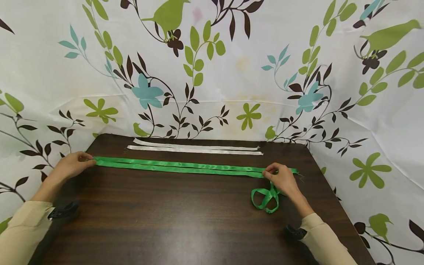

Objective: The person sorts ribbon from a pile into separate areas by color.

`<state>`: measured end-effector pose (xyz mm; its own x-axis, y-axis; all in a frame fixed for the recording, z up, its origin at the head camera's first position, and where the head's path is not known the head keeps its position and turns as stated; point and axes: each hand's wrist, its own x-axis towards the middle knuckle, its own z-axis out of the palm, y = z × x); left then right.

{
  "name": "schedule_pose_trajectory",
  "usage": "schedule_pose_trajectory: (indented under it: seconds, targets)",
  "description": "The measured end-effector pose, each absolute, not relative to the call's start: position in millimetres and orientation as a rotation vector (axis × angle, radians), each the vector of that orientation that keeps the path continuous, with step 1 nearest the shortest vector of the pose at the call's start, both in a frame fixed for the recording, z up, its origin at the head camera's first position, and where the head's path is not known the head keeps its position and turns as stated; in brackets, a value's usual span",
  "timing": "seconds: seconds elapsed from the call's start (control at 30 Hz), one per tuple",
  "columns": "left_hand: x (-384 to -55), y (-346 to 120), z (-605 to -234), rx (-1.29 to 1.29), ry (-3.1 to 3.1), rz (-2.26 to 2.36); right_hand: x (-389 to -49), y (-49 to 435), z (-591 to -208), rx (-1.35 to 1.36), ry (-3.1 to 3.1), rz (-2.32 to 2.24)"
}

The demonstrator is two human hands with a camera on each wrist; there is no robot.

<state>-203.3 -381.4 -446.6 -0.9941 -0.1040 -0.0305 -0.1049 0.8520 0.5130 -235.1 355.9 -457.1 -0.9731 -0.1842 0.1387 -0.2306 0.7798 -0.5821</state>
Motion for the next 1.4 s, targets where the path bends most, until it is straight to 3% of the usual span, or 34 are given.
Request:
schedule_pose_trajectory:
  seconds: [0.53, 0.93, 1.17, 1.4]
  targets:
    - [-189, -313, -420, 0.065, 3.194, 0.881, -200, 368, -399, 0.373, -3.071, 0.788]
    - [-187, -229, -433, 0.319, 3.089, 0.958, -189, 365, -434, 0.195, -3.266, 0.771]
    - [-190, -208, -438, 0.346, 3.076, 0.924, -183, 362, -450, 0.199, -3.222, 0.897]
    - [-188, -200, -438, 0.385, 3.05, 0.925, -181, 364, -444, 0.252, -3.156, 0.961]
